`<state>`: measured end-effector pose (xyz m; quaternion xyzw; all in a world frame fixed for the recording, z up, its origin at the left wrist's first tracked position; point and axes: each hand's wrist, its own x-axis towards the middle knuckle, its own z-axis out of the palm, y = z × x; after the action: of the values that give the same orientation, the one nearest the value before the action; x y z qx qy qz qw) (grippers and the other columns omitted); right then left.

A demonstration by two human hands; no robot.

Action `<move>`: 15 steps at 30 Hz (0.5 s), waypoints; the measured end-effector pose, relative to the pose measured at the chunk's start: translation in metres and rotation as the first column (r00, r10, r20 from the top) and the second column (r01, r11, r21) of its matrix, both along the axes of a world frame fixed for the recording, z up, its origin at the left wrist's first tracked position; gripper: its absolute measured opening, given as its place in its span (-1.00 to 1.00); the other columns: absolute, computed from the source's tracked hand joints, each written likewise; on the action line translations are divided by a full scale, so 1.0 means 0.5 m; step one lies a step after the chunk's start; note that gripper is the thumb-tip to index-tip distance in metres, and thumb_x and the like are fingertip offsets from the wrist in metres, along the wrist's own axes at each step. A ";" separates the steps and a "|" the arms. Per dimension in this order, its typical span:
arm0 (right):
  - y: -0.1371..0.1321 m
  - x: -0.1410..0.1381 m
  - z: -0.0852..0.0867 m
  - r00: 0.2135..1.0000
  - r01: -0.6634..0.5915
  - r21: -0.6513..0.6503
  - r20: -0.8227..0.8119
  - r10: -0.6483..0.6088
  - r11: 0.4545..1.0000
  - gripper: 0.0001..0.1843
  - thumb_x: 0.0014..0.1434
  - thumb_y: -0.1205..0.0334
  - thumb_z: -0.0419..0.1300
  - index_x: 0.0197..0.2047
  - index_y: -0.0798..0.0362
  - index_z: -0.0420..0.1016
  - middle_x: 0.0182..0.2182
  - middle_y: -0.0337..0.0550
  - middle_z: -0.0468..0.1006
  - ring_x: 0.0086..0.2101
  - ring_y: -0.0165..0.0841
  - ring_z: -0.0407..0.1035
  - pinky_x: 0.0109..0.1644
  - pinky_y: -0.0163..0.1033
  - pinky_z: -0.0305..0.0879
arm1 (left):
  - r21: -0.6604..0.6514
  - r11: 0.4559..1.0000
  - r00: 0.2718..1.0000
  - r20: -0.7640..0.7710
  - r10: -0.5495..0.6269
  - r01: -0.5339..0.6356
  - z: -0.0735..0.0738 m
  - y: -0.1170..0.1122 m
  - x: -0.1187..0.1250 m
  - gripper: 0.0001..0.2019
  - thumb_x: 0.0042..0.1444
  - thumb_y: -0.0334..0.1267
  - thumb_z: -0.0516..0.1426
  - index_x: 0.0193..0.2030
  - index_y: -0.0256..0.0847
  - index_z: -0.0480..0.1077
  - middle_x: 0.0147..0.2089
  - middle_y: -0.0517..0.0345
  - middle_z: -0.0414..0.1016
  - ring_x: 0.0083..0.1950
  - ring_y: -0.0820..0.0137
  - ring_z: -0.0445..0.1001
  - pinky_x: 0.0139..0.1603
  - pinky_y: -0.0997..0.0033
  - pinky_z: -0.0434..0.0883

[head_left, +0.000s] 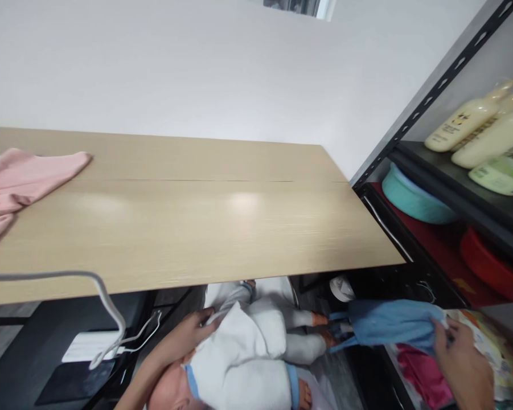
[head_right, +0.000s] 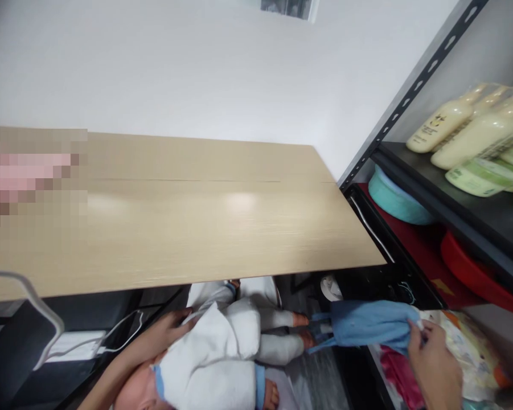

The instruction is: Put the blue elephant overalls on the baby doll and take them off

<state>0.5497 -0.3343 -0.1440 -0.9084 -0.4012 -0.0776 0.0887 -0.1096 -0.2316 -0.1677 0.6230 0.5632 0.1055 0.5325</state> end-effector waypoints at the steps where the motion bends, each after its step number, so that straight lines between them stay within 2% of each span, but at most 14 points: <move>1: 0.003 0.001 0.012 0.998 0.040 0.009 0.040 -0.040 0.999 -0.19 0.42 -0.32 -0.11 0.31 0.19 0.49 -0.34 0.31 0.71 -0.47 0.24 0.57 -0.36 0.13 0.37 | -0.002 1.000 1.000 -0.003 -0.006 0.006 0.001 0.001 0.000 -0.39 0.42 0.31 0.13 0.12 -0.22 0.68 0.12 0.01 0.78 0.15 -0.04 0.68 0.16 0.23 0.55; 3: 0.019 -0.009 0.029 0.995 0.054 0.018 0.077 -0.055 0.998 -0.17 0.44 -0.32 -0.12 0.32 0.20 0.49 -0.37 0.30 0.70 -0.47 0.24 0.57 -0.38 0.11 0.37 | -0.003 1.000 1.000 -0.002 -0.008 0.008 0.006 0.002 0.003 -0.38 0.42 0.31 0.12 0.10 -0.22 0.69 0.10 0.03 0.79 0.14 -0.02 0.69 0.16 0.24 0.55; 4: 0.032 -0.026 0.033 0.997 0.010 0.019 0.073 -0.011 1.000 -0.21 0.44 -0.30 -0.11 0.30 0.17 0.50 -0.34 0.30 0.71 -0.45 0.22 0.58 -0.38 0.10 0.37 | 0.002 1.000 1.000 -0.002 0.000 0.000 0.009 0.003 0.005 -0.39 0.42 0.31 0.12 0.08 -0.21 0.69 0.06 0.05 0.80 0.11 -0.01 0.69 0.15 0.25 0.55; 6: 0.069 -0.088 0.031 0.978 -0.206 0.012 -0.003 0.207 0.978 -0.36 0.46 -0.22 -0.05 0.24 0.09 0.52 -0.19 0.28 0.77 -0.37 0.16 0.65 -0.34 0.04 0.43 | 0.014 0.999 1.000 0.002 0.030 -0.030 0.017 0.004 0.010 -0.41 0.41 0.30 0.13 0.02 -0.20 0.71 -0.03 0.09 0.81 0.07 0.00 0.70 0.14 0.24 0.55; 7: 0.093 -0.136 0.025 0.942 -0.333 0.014 -0.030 0.334 0.943 -0.44 0.48 -0.15 -0.07 0.15 0.06 0.55 -0.18 0.26 0.77 -0.31 0.15 0.68 -0.30 0.03 0.46 | 0.017 0.999 0.999 0.006 0.050 -0.050 0.021 0.005 0.014 -0.43 0.40 0.30 0.14 0.01 -0.18 0.72 -0.05 0.10 0.81 0.06 0.00 0.70 0.14 0.23 0.55; 8: 0.118 -0.192 0.015 0.867 -0.491 0.011 -0.085 0.491 0.871 -0.51 0.51 -0.06 -0.06 0.09 0.04 0.58 -0.15 0.25 0.78 -0.22 0.12 0.72 -0.20 0.01 0.51 | 0.013 0.998 0.998 0.011 0.066 -0.066 0.025 0.007 0.017 -0.44 0.38 0.30 0.16 0.01 -0.16 0.73 -0.04 0.09 0.81 0.07 -0.01 0.71 0.16 0.22 0.55; 10: 0.174 -0.325 -0.013 0.666 -0.733 -0.008 -0.211 0.716 0.680 -0.52 0.57 0.11 -0.10 0.07 0.10 0.63 -0.08 0.31 0.78 -0.09 0.11 0.72 0.01 0.06 0.55 | -0.011 0.995 0.995 0.002 0.099 -0.099 0.029 0.010 0.020 -0.43 0.33 0.32 0.21 0.03 -0.14 0.74 0.03 0.00 0.81 0.14 -0.08 0.71 0.22 0.16 0.56; 11: 0.203 -0.394 -0.030 0.590 -0.795 -0.011 -0.247 0.769 0.607 -0.53 0.57 0.17 -0.09 0.06 0.10 0.65 -0.09 0.26 0.78 -0.09 0.07 0.72 0.05 0.05 0.55 | -0.020 0.991 0.991 -0.018 0.130 -0.130 0.028 0.012 0.019 -0.40 0.31 0.34 0.22 0.06 -0.16 0.75 0.09 -0.06 0.80 0.19 -0.12 0.70 0.26 0.11 0.56; 13: 0.257 -0.520 -0.064 0.451 -0.881 -0.008 -0.312 0.836 0.472 -0.68 0.54 0.20 0.08 0.07 0.01 0.68 -0.05 0.08 0.79 -0.03 -0.05 0.70 0.11 -0.07 0.55 | -0.020 0.977 0.975 -0.069 0.210 -0.212 0.015 0.012 0.007 -0.30 0.29 0.40 0.22 0.15 -0.22 0.73 0.25 -0.18 0.73 0.34 -0.21 0.62 0.40 0.01 0.51; 15: 0.301 -0.610 -0.086 0.294 -0.947 0.005 -0.385 0.875 0.320 -0.74 0.41 0.34 0.21 0.05 -0.07 0.69 0.03 -0.06 0.78 0.10 -0.11 0.65 0.21 -0.12 0.52 | -0.017 0.961 0.958 -0.090 0.272 -0.275 -0.011 0.004 -0.022 -0.17 0.30 0.47 0.15 0.28 -0.27 0.66 0.41 -0.22 0.61 0.50 -0.23 0.50 0.55 -0.06 0.38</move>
<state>0.2444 -0.1839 -0.1873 -0.5164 -0.8336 0.1801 0.0773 -0.1207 -0.2297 -0.1732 0.5355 0.6678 0.1428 0.4969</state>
